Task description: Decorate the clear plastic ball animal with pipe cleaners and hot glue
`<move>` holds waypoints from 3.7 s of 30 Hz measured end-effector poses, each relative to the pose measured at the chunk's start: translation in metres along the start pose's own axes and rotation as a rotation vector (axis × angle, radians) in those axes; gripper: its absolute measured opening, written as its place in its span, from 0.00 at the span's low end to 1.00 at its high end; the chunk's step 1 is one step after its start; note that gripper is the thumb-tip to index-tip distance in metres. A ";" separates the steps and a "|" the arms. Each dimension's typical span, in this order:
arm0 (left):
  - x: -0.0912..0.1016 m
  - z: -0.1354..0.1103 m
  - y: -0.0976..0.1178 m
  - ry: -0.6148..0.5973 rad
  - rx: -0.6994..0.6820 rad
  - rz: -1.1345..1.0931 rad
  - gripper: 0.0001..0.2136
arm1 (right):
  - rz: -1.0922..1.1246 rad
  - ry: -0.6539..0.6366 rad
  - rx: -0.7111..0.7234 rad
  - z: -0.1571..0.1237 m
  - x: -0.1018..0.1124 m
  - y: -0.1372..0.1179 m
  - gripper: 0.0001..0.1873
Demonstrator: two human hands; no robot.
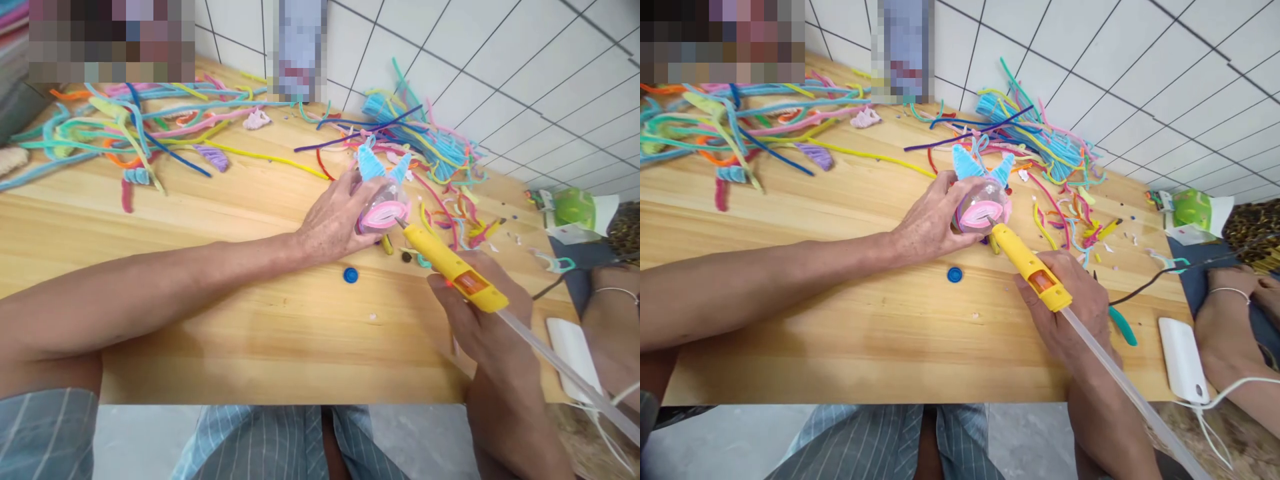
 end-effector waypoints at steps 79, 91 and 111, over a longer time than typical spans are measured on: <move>-0.003 -0.007 0.010 -0.024 -0.017 0.194 0.38 | -0.314 0.111 0.304 -0.005 -0.010 -0.009 0.04; -0.003 -0.008 0.009 -0.025 -0.022 0.225 0.38 | -0.313 0.117 0.302 -0.007 -0.010 -0.008 0.05; -0.004 -0.008 0.007 -0.013 -0.031 0.204 0.39 | -0.282 0.127 0.270 -0.007 -0.010 -0.004 0.05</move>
Point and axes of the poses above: each hand's wrist, its own z-axis towards the middle knuckle, its own x-axis out of the back of the hand, y = z × x, the point moved 5 cm from there along z, towards the middle knuckle, and after that the axes turned 6 degrees about -z, right-handed, at the moved point
